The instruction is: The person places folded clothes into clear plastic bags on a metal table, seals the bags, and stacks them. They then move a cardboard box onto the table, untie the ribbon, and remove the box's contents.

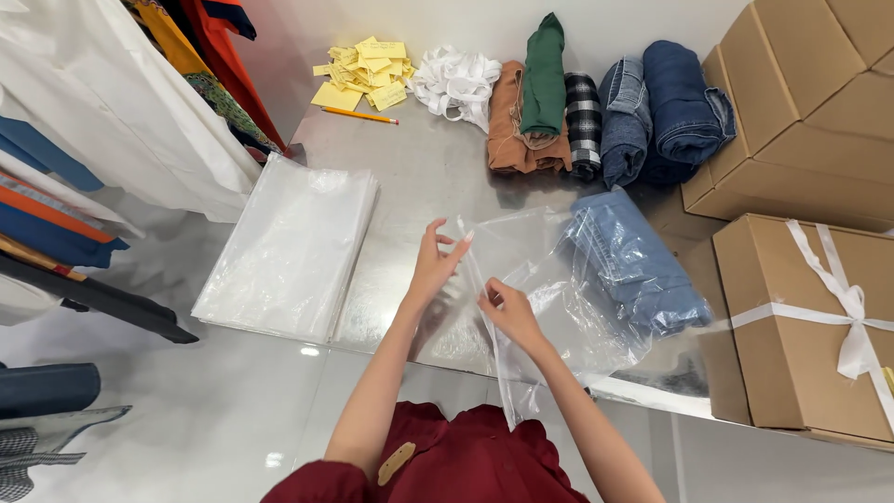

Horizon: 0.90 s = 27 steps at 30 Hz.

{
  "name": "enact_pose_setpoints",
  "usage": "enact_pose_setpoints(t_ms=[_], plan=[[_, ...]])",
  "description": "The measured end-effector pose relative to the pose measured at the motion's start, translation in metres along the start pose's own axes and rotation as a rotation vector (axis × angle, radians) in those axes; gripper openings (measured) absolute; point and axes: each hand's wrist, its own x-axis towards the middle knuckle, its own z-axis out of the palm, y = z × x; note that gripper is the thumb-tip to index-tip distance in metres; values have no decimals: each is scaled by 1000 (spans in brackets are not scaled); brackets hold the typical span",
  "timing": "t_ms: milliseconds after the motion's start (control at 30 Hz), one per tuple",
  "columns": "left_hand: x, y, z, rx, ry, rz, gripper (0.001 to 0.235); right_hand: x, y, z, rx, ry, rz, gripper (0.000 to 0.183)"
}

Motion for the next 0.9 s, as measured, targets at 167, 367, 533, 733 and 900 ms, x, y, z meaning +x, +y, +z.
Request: enact_pose_setpoints(t_ms=[167, 367, 533, 733, 900], plan=[[46, -42, 16, 114, 70, 84, 30, -16, -47, -17, 114, -87, -36, 21], [41, -43, 16, 272, 100, 239, 13, 35, -60, -42, 248, 150, -101, 37], [18, -27, 14, 275, -18, 402, 9, 71, -90, -59, 250, 44, -182, 34], [19, -27, 13, 207, 5, 314, 10, 93, -80, -52, 221, 11, -173, 18], [32, -32, 40, 102, 51, 214, 32, 85, -84, -46, 60, 206, -157, 20]])
